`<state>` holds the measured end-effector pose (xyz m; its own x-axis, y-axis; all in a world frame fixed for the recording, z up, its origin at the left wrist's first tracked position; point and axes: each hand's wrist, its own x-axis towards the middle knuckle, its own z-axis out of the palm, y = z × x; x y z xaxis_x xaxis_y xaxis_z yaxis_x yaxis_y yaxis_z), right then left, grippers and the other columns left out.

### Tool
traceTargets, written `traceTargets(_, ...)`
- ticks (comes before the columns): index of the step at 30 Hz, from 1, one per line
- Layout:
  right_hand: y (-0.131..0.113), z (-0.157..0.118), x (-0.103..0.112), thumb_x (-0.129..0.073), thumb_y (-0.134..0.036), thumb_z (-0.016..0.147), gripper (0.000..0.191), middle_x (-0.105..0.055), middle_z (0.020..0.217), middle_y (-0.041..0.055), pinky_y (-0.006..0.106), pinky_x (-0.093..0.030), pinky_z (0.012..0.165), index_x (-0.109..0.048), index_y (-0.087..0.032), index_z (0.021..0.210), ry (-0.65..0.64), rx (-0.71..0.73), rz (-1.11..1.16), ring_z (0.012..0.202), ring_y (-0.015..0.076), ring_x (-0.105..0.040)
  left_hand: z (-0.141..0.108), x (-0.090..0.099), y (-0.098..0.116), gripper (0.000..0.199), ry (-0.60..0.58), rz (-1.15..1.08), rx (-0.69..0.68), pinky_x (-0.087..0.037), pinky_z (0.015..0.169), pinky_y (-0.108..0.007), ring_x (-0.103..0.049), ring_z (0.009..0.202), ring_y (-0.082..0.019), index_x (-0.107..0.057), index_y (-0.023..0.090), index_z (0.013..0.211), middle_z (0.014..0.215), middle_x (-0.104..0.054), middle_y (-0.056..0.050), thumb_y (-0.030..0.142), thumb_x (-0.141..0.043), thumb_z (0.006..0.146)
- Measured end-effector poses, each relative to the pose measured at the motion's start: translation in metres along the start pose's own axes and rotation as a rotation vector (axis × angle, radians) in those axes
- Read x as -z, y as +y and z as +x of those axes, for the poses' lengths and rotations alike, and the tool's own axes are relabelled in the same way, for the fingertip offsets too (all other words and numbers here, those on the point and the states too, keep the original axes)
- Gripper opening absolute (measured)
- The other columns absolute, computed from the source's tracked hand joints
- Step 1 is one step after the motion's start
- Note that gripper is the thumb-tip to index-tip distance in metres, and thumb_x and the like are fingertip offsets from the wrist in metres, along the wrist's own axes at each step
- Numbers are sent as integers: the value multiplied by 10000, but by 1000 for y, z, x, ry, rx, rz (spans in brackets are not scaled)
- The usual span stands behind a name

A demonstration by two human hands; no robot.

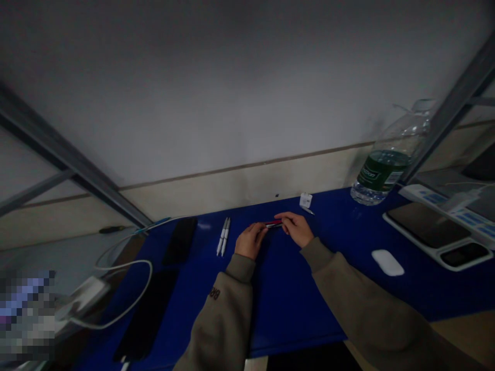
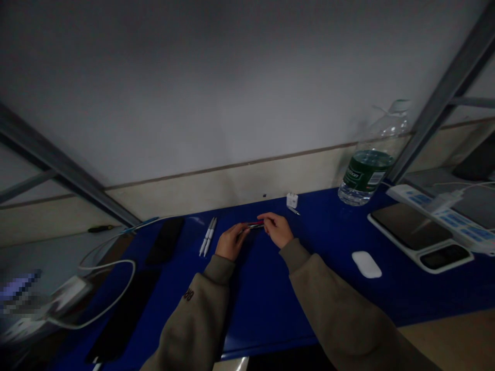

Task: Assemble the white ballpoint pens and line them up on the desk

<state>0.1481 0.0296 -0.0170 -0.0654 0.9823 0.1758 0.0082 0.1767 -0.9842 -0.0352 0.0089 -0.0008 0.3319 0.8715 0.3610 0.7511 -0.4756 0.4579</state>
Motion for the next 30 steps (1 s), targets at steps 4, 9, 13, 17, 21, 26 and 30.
traceTargets(4, 0, 1, 1, -466, -274, 763, 274, -496, 522, -27, 229, -353, 475, -661, -138, 898, 29, -32, 27, 477, 97, -442, 0, -2, -4, 258, 3, -30, -14, -460, 822, -267, -592, 943, -158, -575, 241, 1061, 997, -636, -28, 348, -383, 926)
traceTargets(9, -3, 0, 1, -491, -307, 773, 275, -510, 556, -20, 230, -367, 492, -653, -143, 924, 1, -18, 26, 511, 101, -463, -1, -2, -5, 260, 1, -38, -16, -467, 798, -268, -598, 929, -165, -571, 245, 1071, 996, -636, -33, 354, -386, 923)
traceTargets(13, -4, 0, 0, -502, -293, 770, 269, -545, 600, -3, 227, -372, 490, -652, -152, 943, 24, -24, 6, 550, 113, -493, -1, -4, -5, 252, -1, -39, -13, -466, 789, -266, -600, 917, -163, -565, 246, 1070, 989, -638, -29, 353, -392, 921)
traceTargets(17, -3, 0, 0, -522, -349, 781, 275, -578, 653, 16, 228, -381, 485, -659, -162, 930, 25, -8, -25, 580, 124, -518, 0, -5, -5, 236, 3, -42, -3, -466, 790, -261, -603, 911, -161, -575, 237, 1025, 984, -643, -28, 351, -398, 918)
traceTargets(21, -4, -1, 0, -533, -383, 791, 301, -612, 694, 32, 239, -397, 497, -645, -161, 961, 7, -1, -6, 579, 126, -541, -1, -3, -4, 243, 9, -50, 3, -469, 782, -258, -604, 913, -161, -574, 245, 1044, 988, -643, -28, 355, -400, 917)
traceTargets(26, -2, -1, 1, -558, -358, 782, 293, -606, 664, 20, 249, -419, 517, -633, -163, 987, -53, -35, 37, 559, 121, -547, -2, -1, -2, 255, 6, -45, 10, -469, 783, -259, -605, 910, -159, -577, 246, 1051, 983, -644, -28, 364, -394, 918)
traceTargets(30, -1, -1, 0, -558, -325, 777, 276, -623, 716, 36, 250, -427, 527, -634, -167, 989, -57, -32, 39, 615, 135, -571, -1, -2, -3, 266, -4, -40, 1, -472, 789, -266, -606, 915, -161, -576, 248, 1071, 983, -645, -31, 365, -392, 919)
